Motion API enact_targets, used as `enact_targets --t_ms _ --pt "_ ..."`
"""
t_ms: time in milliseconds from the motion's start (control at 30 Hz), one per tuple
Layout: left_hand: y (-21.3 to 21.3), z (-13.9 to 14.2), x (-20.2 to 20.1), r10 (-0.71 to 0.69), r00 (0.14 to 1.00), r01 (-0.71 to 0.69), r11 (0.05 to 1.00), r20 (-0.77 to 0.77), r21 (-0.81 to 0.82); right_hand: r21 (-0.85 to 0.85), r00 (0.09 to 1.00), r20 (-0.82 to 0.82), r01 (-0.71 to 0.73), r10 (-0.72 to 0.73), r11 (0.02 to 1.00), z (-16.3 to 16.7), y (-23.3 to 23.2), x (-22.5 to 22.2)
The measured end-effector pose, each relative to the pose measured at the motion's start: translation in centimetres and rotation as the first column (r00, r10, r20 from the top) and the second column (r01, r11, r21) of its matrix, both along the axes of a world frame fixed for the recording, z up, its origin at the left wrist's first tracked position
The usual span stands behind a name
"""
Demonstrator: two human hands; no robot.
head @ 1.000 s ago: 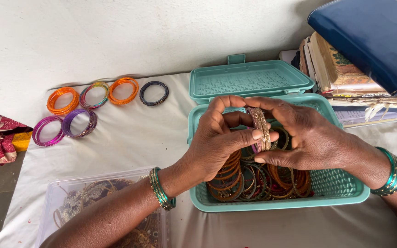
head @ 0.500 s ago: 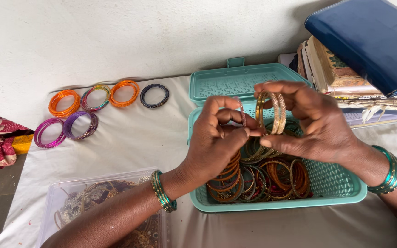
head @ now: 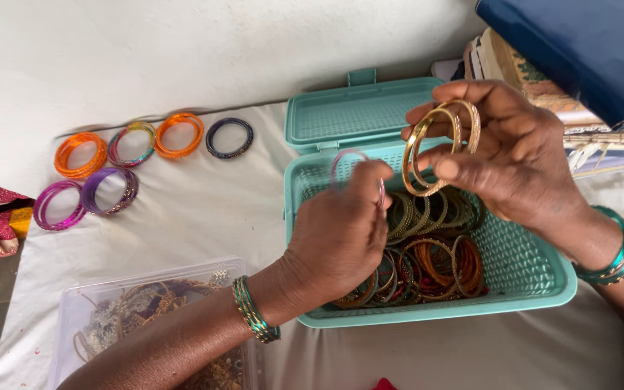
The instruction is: The person sits at a white cloth-covered surface with a teal basket full of bangles. They pick bangles out of the basket one at a time, group matching bangles into small stacks in their hands, and lay each completed group onto the cloth beside the basket, building an arrangement of paired bangle sets.
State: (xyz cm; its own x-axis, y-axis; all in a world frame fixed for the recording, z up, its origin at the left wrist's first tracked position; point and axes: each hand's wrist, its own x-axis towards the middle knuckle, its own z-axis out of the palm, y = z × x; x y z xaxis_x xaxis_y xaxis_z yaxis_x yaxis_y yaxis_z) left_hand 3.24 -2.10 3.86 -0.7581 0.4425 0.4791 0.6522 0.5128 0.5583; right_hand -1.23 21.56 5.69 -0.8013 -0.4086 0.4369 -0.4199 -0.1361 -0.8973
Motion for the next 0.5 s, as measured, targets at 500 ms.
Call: enact_targets --t_ms 500 --pt "0.0 1.3 0.4 0.057 0.997 -0.068 0.975 -0.057 -0.212 0.050 0.997 0.008 -0.076 0.075 0.996 -0.2 -0.3 -0.2"
